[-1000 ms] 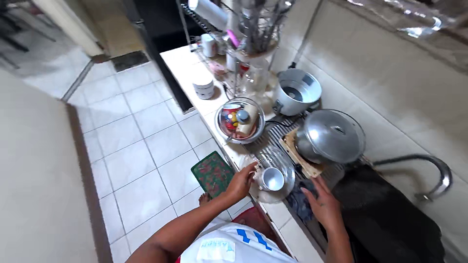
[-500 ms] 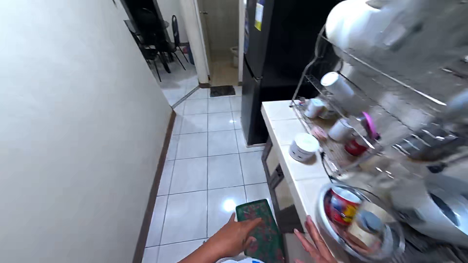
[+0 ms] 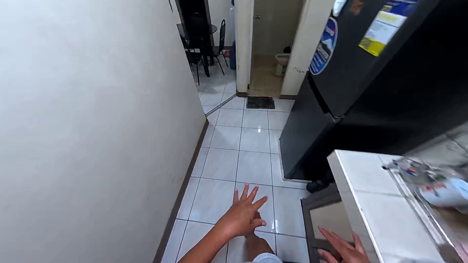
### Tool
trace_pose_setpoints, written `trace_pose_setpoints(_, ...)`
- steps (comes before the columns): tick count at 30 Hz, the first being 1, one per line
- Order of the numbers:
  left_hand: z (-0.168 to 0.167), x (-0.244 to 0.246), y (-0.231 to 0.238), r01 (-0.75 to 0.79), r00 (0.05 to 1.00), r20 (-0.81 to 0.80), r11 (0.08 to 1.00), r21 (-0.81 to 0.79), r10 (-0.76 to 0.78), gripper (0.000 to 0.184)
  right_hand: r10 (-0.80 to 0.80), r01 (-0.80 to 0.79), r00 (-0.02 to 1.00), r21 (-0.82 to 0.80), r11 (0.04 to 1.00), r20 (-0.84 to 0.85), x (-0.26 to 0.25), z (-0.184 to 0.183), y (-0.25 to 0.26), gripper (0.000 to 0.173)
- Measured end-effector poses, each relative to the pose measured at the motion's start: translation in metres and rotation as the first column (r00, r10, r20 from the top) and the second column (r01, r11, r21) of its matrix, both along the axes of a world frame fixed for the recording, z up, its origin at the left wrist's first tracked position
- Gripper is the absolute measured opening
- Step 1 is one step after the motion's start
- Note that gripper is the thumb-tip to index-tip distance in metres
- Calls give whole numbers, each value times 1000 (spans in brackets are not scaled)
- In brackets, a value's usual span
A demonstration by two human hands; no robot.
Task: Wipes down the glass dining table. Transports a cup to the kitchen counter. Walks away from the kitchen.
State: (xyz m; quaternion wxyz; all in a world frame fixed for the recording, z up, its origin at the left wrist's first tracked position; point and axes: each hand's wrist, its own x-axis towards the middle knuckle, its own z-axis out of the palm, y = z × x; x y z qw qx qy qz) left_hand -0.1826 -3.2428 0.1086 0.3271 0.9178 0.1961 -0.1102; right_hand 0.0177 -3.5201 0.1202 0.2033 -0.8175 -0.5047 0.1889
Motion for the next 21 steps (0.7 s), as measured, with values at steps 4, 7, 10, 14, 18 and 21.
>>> trace_pose_setpoints(4, -23, 20, 122, -133, 958, -262, 990, -49, 115, 65, 19, -16, 1000, 163, 987, -15, 71, -19, 145, 43)
trace_pose_setpoints(7, -31, 26, 214, -257, 895, -415, 949, -182, 163, 63, 127, -140, 982, -88, 986, -138, 122, -7, 272, 81)
trace_pose_setpoints(10, -26, 24, 291, -421, 900, -214, 886, -195, 380, 66, 299, -337, 937, -241, 910, -182, 159, 12, 404, 104)
trace_pose_setpoints(14, -45, 13, 392, -685, 727, -98, 727, -40, 680, 70, 477, -495, 869, -236, 837, -133, 200, 14, 566, 81)
trace_pose_setpoints(18, -63, 7, 500, -776, 576, -412, 631, -2, 707, 60, 489, -472, 871, -370, 800, -55, 243, -31, 705, 74)
trace_pose_setpoints(21, -57, 31, 604, -769, 601, -427, 634, -82, 675, 53, 268, -312, 950, -420, 852, -161, 295, -118, 786, 68)
